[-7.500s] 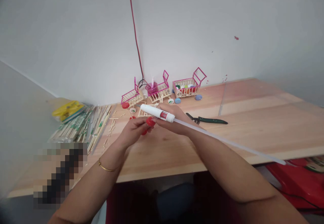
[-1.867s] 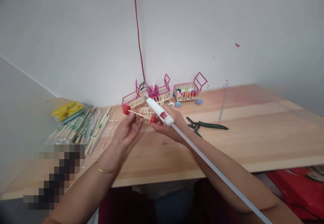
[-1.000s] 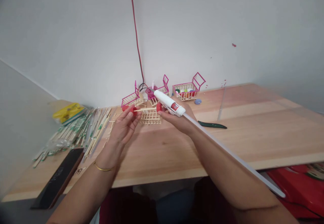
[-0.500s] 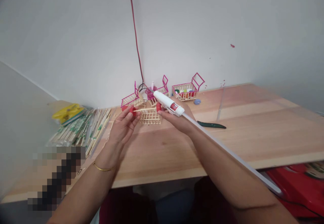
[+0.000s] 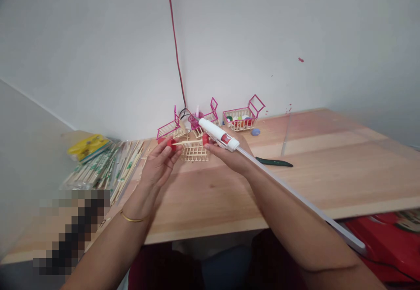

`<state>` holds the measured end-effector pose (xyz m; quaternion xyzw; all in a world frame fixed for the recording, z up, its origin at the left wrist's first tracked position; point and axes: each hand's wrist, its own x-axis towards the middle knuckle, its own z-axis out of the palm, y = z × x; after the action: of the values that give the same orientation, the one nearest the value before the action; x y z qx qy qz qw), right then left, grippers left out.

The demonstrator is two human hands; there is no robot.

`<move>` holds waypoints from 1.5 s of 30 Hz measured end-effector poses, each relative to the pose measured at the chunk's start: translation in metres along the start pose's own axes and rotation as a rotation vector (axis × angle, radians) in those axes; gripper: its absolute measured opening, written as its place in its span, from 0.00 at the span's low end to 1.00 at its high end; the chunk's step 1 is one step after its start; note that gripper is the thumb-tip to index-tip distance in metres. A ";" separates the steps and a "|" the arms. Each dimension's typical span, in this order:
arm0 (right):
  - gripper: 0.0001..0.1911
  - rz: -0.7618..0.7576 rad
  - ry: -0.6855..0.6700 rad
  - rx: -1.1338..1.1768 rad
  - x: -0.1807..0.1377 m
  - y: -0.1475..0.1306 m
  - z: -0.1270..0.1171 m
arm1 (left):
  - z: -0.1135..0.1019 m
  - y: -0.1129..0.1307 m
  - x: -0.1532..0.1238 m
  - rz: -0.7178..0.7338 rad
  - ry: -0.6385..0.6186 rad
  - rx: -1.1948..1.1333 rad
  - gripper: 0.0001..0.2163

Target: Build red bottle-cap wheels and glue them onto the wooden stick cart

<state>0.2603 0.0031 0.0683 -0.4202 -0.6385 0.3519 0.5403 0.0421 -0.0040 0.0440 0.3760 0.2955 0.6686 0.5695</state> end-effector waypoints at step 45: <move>0.16 0.151 -0.075 0.103 0.006 0.006 -0.001 | -0.001 0.002 0.001 -0.101 0.051 0.048 0.18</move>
<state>0.2623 0.0111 0.0655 -0.4253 -0.6059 0.4392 0.5091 0.0400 -0.0029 0.0449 0.3571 0.3444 0.6411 0.5855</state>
